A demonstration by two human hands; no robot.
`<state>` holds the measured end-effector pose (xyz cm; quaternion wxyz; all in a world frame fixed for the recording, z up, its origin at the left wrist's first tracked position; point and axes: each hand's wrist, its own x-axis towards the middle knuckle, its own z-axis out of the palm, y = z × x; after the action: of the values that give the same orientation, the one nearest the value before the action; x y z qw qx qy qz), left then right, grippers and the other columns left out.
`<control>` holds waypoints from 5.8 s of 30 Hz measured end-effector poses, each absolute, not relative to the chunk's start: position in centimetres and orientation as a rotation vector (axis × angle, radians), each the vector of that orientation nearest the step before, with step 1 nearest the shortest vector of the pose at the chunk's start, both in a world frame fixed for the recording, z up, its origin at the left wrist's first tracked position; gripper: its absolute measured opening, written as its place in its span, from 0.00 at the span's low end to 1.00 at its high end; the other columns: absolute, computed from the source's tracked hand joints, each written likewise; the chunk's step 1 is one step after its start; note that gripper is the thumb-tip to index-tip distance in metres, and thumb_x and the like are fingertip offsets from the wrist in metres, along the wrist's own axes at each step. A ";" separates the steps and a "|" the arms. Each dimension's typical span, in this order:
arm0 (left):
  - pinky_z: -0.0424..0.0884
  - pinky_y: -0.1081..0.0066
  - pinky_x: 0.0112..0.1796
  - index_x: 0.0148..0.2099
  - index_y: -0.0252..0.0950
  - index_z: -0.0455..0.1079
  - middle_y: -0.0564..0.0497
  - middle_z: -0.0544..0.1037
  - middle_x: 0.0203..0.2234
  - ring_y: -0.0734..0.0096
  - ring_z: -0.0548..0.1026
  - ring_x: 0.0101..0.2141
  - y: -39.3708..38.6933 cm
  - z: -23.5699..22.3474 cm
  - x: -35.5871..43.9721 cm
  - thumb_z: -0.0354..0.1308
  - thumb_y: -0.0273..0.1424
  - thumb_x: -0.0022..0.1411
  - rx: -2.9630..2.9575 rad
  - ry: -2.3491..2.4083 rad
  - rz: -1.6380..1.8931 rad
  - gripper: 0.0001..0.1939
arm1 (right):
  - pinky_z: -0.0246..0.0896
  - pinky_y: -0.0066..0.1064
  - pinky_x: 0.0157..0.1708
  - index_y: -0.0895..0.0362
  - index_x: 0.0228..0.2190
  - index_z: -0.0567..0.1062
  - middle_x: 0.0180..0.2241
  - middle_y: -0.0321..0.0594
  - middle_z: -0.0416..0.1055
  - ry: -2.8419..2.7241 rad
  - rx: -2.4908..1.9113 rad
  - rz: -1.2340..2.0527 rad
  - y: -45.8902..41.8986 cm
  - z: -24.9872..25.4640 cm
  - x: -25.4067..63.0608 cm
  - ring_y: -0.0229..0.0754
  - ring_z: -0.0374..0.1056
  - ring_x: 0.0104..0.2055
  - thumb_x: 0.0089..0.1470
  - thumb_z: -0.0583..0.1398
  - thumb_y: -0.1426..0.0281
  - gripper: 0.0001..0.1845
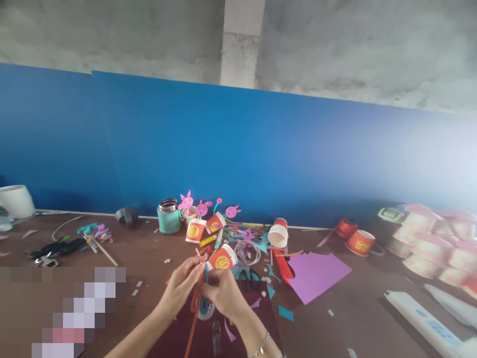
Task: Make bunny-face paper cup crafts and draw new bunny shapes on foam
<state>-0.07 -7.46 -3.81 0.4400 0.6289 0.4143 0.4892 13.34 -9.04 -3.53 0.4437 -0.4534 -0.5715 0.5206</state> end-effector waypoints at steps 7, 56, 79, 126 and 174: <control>0.64 0.75 0.26 0.27 0.33 0.76 0.51 0.76 0.20 0.71 0.70 0.23 -6.7 -3.6 -0.9 0.60 0.40 0.52 1.555 1.190 1.251 0.15 | 0.41 0.23 0.17 0.59 0.14 0.64 0.15 0.28 0.52 -1.546 -1.275 1.154 -9.1 -4.0 13.4 0.29 0.47 0.19 0.42 0.60 0.73 0.12; 0.62 0.74 0.26 0.23 0.34 0.70 0.52 0.72 0.20 0.71 0.68 0.24 -6.0 -4.0 -1.3 0.50 0.36 0.58 1.771 1.232 1.187 0.16 | 0.46 0.23 0.18 0.62 0.18 0.72 0.15 0.30 0.63 -1.391 -1.225 1.355 -8.7 -3.4 14.3 0.30 0.54 0.17 0.39 0.63 0.71 0.07; 0.66 0.64 0.45 0.53 0.37 0.55 0.45 0.72 0.44 0.62 0.72 0.44 -2.8 -7.0 1.5 0.55 0.26 0.51 1.882 1.088 1.345 0.27 | 0.50 0.25 0.18 0.58 0.25 0.71 0.15 0.27 0.58 -0.495 -1.080 0.244 -7.1 -1.0 21.7 0.33 0.54 0.17 0.46 0.63 0.60 0.13; 0.67 0.60 0.49 0.57 0.38 0.50 0.40 0.68 0.51 0.57 0.70 0.50 -4.6 -5.8 1.2 0.62 0.28 0.52 1.441 0.512 1.241 0.34 | 0.61 0.29 0.31 0.56 0.30 0.70 0.30 0.39 0.69 -1.923 -1.008 0.241 -6.2 1.3 14.9 0.39 0.65 0.31 0.57 0.53 0.74 0.07; 0.67 0.60 0.49 0.57 0.36 0.56 0.40 0.68 0.50 0.55 0.69 0.49 -5.4 -5.3 0.8 0.58 0.27 0.55 1.593 0.428 1.185 0.28 | 0.57 0.29 0.28 0.54 0.21 0.73 0.24 0.34 0.70 -1.963 -1.342 0.325 -7.9 3.3 15.7 0.39 0.66 0.28 0.42 0.59 0.75 0.04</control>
<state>0.81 -5.36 -5.26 0.5271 0.6666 0.1792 0.4957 15.71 -7.86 3.33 0.3623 -0.5212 -0.7623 0.1263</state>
